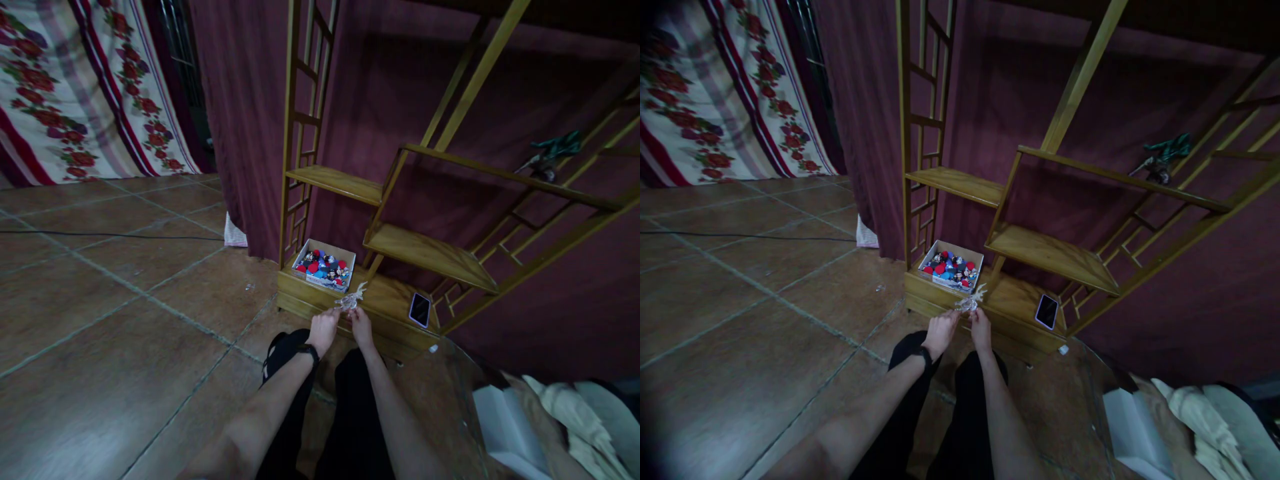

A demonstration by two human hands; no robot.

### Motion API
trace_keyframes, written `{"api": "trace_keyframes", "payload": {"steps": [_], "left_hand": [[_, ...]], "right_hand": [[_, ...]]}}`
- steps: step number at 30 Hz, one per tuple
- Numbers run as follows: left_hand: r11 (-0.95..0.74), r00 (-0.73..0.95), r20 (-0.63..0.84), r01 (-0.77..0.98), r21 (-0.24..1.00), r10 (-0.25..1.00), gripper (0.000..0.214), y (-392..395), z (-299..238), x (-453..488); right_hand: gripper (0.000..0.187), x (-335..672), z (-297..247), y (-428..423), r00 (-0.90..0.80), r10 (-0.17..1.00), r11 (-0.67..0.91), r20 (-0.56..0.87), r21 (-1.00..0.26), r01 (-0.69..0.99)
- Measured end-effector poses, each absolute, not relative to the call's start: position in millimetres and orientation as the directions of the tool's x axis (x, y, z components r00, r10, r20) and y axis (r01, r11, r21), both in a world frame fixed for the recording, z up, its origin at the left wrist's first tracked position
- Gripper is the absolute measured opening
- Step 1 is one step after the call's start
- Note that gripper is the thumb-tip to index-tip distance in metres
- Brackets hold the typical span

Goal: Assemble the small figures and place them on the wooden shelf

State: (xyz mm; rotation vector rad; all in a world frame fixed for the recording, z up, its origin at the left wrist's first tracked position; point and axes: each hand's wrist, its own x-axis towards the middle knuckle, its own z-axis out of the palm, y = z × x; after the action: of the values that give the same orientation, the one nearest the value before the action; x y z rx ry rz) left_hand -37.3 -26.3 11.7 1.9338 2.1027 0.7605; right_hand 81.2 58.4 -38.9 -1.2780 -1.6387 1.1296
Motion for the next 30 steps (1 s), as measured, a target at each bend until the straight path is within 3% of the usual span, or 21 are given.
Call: {"api": "trace_keyframes", "payload": {"steps": [7, 11, 18, 30], "left_hand": [[-0.203, 0.168, 0.243, 0.971, 0.129, 0.955, 0.022, -23, 20, -39], [-0.243, 0.23, 0.287, 0.97, 0.009, 0.93, 0.019, -19, 19, -43], [-0.253, 0.244, 0.317, 0.967, -0.014, 0.916, 0.017, -16, 15, -46], [-0.28, 0.273, 0.357, 0.96, -0.034, 0.893, 0.018, -21, 11, -46]], "right_hand": [[0.023, 89, -41, 65, -0.161, 0.984, 0.135, 0.073, -0.897, 0.421], [0.025, 89, -43, 69, -0.173, 0.98, 0.172, 0.098, -0.854, 0.49], [0.025, 87, -49, 75, -0.127, 0.981, 0.194, 0.148, -0.8, 0.568], [0.019, 89, -47, 71, -0.133, 0.971, 0.235, 0.196, -0.876, 0.421]]}}
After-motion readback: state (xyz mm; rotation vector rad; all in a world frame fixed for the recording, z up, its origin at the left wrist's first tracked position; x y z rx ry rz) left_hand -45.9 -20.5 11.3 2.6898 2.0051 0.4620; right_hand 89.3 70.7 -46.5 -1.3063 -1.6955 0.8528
